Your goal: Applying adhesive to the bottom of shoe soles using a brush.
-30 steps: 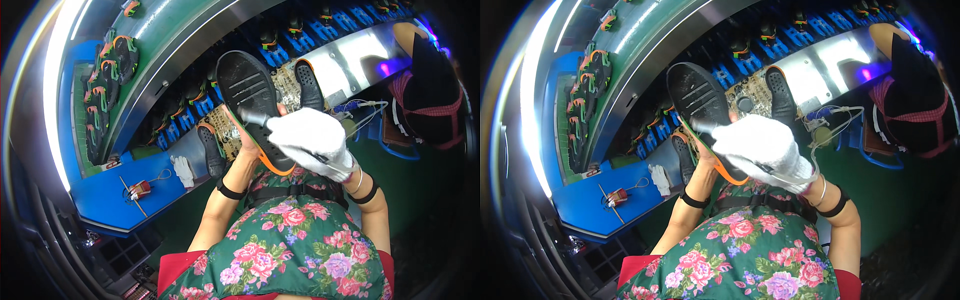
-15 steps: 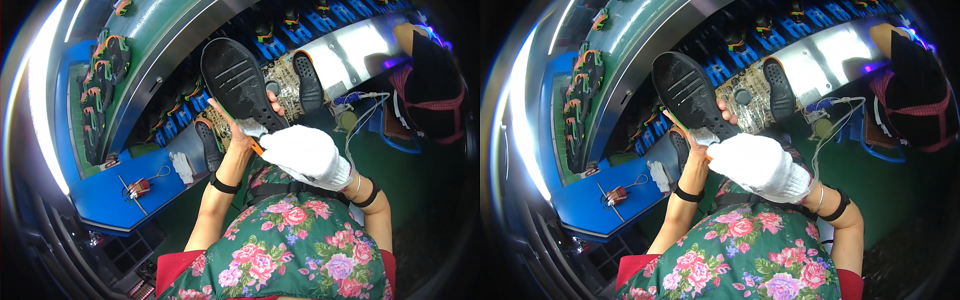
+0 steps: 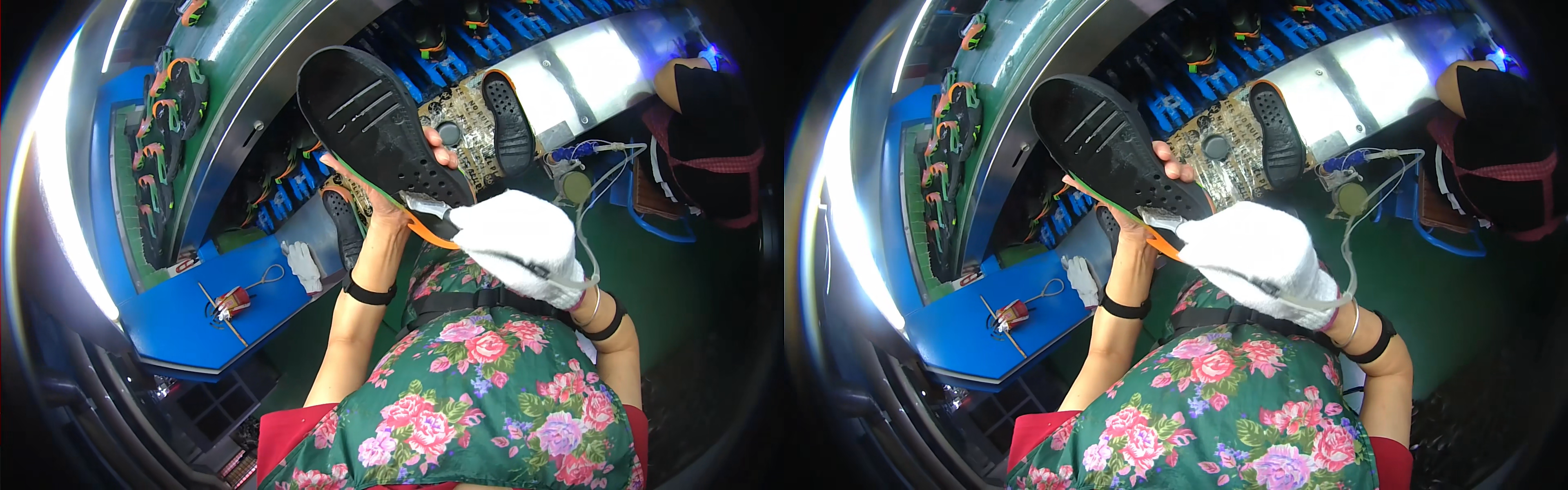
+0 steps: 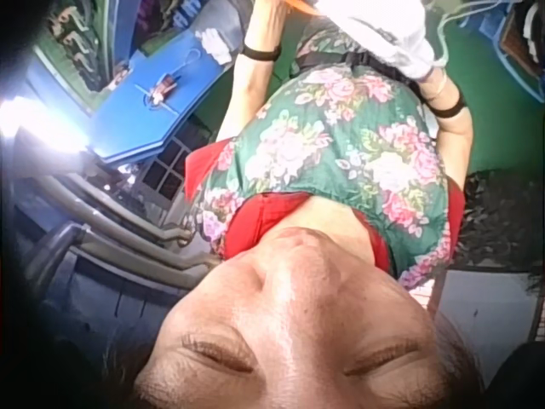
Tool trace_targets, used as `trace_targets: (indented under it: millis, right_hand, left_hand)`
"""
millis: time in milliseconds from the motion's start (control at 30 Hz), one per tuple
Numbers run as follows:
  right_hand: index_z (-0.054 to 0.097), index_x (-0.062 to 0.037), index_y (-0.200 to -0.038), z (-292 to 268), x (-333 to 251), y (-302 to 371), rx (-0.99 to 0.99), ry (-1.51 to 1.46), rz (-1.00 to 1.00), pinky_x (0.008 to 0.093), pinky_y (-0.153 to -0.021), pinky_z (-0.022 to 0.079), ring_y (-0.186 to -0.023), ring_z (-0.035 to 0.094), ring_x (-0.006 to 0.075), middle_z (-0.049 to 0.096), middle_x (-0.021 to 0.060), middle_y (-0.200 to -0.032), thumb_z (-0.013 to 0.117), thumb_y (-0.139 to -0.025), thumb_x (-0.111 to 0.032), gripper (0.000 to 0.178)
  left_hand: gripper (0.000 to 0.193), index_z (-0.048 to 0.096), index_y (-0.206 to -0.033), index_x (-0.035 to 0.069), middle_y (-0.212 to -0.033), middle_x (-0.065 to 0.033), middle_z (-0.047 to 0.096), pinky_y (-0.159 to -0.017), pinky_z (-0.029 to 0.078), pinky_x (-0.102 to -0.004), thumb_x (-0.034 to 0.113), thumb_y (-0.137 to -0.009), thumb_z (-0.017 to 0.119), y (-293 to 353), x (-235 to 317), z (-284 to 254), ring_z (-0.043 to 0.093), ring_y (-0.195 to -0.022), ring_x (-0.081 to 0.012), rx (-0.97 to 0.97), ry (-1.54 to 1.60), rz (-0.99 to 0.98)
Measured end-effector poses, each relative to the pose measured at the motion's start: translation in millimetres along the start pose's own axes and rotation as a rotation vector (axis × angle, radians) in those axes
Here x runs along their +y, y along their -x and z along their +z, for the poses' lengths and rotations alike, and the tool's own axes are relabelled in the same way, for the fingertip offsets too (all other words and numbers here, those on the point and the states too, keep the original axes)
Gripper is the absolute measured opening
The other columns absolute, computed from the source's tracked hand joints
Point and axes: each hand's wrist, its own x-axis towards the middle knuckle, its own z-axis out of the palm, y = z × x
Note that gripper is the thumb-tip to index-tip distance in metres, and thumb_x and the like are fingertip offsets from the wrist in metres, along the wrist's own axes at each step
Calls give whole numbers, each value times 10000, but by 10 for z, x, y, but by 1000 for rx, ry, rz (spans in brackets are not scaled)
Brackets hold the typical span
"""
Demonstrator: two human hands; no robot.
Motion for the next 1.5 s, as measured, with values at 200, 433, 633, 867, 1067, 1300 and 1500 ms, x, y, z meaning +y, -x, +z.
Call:
trace_targets:
  millis: [200, 433, 633, 867, 1067, 1300, 1500]
  right_hand:
    - [774, -35, -967, -25, -14, -6, 22, -112, 55, 358, -742, 586, -842, 737, 286, 764, 154, -1009, 810, -756, -10, 216]
    - [773, -30, -953, -82, -20, 23, -23, 1, 22, 358, -742, 585, -836, 736, 281, 769, 146, -1008, 823, -731, -1, 229]
    - [777, -38, -958, -142, -13, 30, -13, -11, 64, 364, -752, 585, -865, 739, 282, 769, 142, -1022, 812, -736, -1, 228]
    - [778, -31, -936, -230, 6, 5, 32, -35, 108, 359, -755, 585, -863, 744, 279, 770, 143, -984, 803, -742, 2, 198]
    - [766, -30, -926, -269, 2, -8, 26, -12, 91, 365, -750, 591, -845, 742, 276, 768, 143, -976, 812, -730, -1, 203]
    - [773, -98, -1112, -135, 25, 80, -19, 52, -50, 345, -773, 579, -937, 734, 251, 765, 87, -1091, 797, -780, -9, 345]
    - [770, -66, -932, -190, -75, -22, 52, 13, 21, 371, -760, 594, -881, 753, 289, 770, 145, -977, 833, -724, 11, 231]
  left_hand:
    - [1324, 581, -1176, -65, -1016, -189, 651, -886, 550, -466, 1082, -545, 382, -121, 87, -87, 653, -940, -343, -98, -80, 52]
    - [1292, 594, -1143, -76, -927, -184, 669, -914, 517, -436, 1064, -562, 414, -206, 132, -94, 664, -917, -310, -154, -194, 79]
    - [1252, 593, -1149, -89, -956, -198, 677, -927, 516, -425, 1027, -596, 460, -356, 151, -183, 670, -924, -315, -283, -223, 117]
    - [1289, 584, -1182, -86, -999, -222, 688, -933, 544, -452, 1024, -528, 536, -504, 180, -4, 664, -1020, -360, -368, -146, 31]
    - [1319, 576, -1201, -81, -1007, -228, 690, -923, 557, -469, 1030, -492, 554, -517, 154, 8, 651, -1069, -380, -371, -199, 77]
    - [1344, 564, -1209, -84, -1027, -231, 685, -928, 555, -458, 1053, -496, 502, -538, 88, 173, 641, -1069, -357, -298, -80, 10]
    - [1362, 560, -1213, -93, -1024, -235, 683, -916, 560, -455, 1063, -497, 488, -546, 87, 99, 635, -1044, -341, -287, -160, 41]
